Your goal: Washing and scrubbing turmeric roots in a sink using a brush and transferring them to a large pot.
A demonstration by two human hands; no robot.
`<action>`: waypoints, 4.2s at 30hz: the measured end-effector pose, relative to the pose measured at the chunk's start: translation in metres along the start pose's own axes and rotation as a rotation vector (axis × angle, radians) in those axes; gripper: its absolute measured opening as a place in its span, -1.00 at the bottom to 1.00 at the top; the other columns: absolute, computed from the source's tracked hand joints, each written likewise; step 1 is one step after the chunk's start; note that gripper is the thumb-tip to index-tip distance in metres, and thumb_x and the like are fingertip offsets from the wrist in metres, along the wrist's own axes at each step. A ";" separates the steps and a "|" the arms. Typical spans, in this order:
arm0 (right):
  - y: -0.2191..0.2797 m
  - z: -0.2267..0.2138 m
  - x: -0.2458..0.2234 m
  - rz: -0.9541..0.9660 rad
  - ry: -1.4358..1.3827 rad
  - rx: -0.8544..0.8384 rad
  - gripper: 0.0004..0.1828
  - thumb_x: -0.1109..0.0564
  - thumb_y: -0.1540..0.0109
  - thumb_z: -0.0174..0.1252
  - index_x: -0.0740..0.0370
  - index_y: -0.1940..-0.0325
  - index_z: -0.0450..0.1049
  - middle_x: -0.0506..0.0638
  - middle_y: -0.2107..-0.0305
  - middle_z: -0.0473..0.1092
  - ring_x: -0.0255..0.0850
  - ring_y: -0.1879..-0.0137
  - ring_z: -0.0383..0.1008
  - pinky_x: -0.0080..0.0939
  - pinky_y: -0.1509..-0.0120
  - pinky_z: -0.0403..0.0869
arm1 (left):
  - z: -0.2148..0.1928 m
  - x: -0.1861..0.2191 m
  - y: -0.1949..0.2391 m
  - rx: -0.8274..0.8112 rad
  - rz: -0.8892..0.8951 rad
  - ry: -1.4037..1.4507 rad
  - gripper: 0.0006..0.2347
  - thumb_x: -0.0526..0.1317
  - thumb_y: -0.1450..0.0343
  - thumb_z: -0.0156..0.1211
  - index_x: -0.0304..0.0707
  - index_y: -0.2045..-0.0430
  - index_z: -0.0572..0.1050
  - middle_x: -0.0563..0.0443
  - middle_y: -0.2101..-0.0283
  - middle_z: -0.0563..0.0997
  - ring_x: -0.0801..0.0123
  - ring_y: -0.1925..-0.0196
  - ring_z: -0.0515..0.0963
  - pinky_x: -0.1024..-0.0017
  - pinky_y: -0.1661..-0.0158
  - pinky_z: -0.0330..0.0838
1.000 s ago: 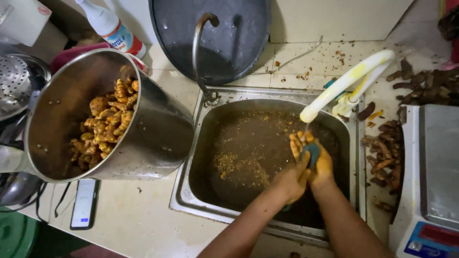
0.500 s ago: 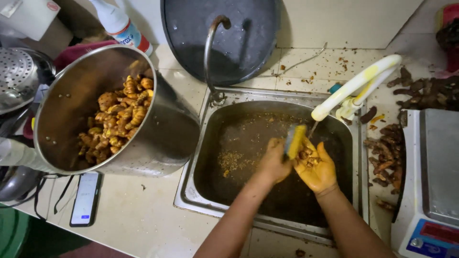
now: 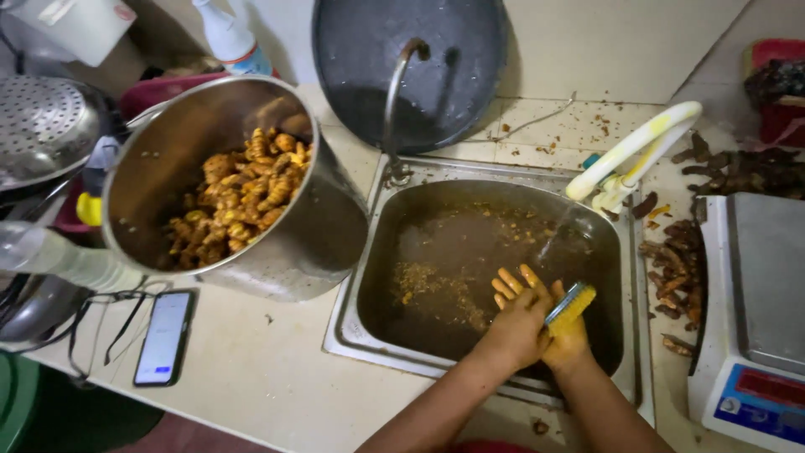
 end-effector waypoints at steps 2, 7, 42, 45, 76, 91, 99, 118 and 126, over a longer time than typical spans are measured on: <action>0.021 -0.017 0.016 -0.020 0.086 0.020 -0.43 0.07 -0.30 -0.06 0.22 -0.40 0.31 0.20 -0.25 0.35 0.12 -0.35 0.34 0.18 -0.46 0.28 | -0.010 -0.020 0.002 0.010 -0.060 0.077 -0.48 -0.10 -0.34 0.16 -0.24 -0.21 0.30 -0.33 -0.23 0.38 -0.38 -0.16 0.50 -0.04 -0.12 0.46; 0.027 -0.040 0.043 -0.069 0.312 -0.032 -0.45 0.21 -0.27 -0.04 0.28 -0.37 0.31 0.24 -0.24 0.35 0.12 -0.35 0.33 0.16 -0.48 0.26 | -0.054 -0.004 0.029 0.176 0.016 0.241 -0.46 -0.31 -0.22 0.21 -0.40 -0.15 0.32 -0.47 -0.11 0.46 -0.29 -0.16 0.44 0.04 -0.13 0.29; -0.127 0.276 -0.160 0.145 -0.143 -0.276 -0.79 -0.07 -0.34 0.11 0.07 0.11 0.49 -0.02 0.18 0.49 -0.10 -0.02 0.54 -0.07 -0.27 0.48 | -0.474 0.007 0.074 0.480 -0.259 0.033 -0.74 -0.22 -0.30 0.24 -0.01 0.13 0.52 0.10 0.30 0.67 0.41 0.33 0.62 0.41 0.33 0.47; -0.218 0.176 -0.107 0.067 0.109 -0.225 -0.70 0.04 -0.26 0.19 0.20 -0.02 0.45 0.10 0.10 0.48 -0.01 -0.02 0.54 0.07 -0.35 0.49 | -0.536 0.007 0.085 0.507 -0.245 -0.409 -0.74 -0.04 -0.34 0.41 -0.04 0.16 0.65 0.00 0.14 0.69 0.16 0.23 0.59 0.21 0.27 0.36; -0.187 0.066 0.048 0.775 0.731 -0.356 -0.51 0.17 -0.24 0.11 -0.14 -0.27 0.41 0.12 0.04 0.48 -0.01 0.15 0.45 -0.12 0.33 0.37 | -0.516 -0.136 0.044 0.370 -0.248 -0.750 -0.81 -0.26 -0.20 0.18 -0.24 0.36 0.58 -0.21 0.31 0.63 -0.24 0.29 0.59 -0.09 0.35 0.45; -0.193 0.141 -0.106 0.314 -0.786 -0.530 -0.25 0.08 -0.29 0.15 0.22 -0.55 0.10 0.46 -0.41 0.09 0.39 -0.48 0.17 0.49 -0.39 0.30 | -0.515 -0.147 0.042 0.341 -0.328 -0.781 -0.68 -0.09 -0.27 0.16 -0.09 0.14 0.59 -0.19 0.19 0.63 -0.15 0.05 0.61 -0.05 0.11 0.52; -0.252 0.086 -0.090 0.188 -0.492 -0.369 -0.64 0.11 -0.34 0.09 0.00 -0.24 0.50 0.02 -0.02 0.47 -0.11 0.00 0.40 -0.62 0.40 0.27 | -0.521 -0.126 0.047 0.390 -0.302 -0.791 -0.67 -0.12 -0.28 0.20 -0.09 0.08 0.60 -0.21 0.20 0.62 -0.17 0.07 0.61 -0.06 0.14 0.53; -0.218 0.065 -0.066 0.305 -1.043 0.030 -0.59 0.25 -0.29 0.22 0.57 -0.18 0.44 0.50 -0.04 0.47 0.36 -0.25 0.45 0.29 -0.38 0.46 | -0.209 0.006 0.025 -0.092 -0.460 0.036 -0.31 -0.07 -0.27 0.25 0.10 -0.36 0.13 -0.36 -0.13 0.53 -0.28 -0.12 0.56 -0.16 -0.09 0.47; -0.239 0.068 -0.064 0.070 -0.462 -0.113 -0.53 -0.03 -0.38 0.03 0.10 -0.36 0.38 0.15 -0.34 0.32 -0.05 -0.42 0.36 -0.01 -0.51 0.36 | -0.045 -0.018 -0.053 -0.267 -0.295 -0.062 -0.47 0.04 -0.54 -0.30 0.01 -0.48 0.01 -0.42 -0.31 0.20 -0.50 -0.06 0.53 -0.18 0.02 0.50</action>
Point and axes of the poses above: each hand's wrist, its own y-axis away from the middle knuckle, its own z-axis out of the palm, x = y × z, the point moved 9 cm from there along -y, towards the middle knuckle
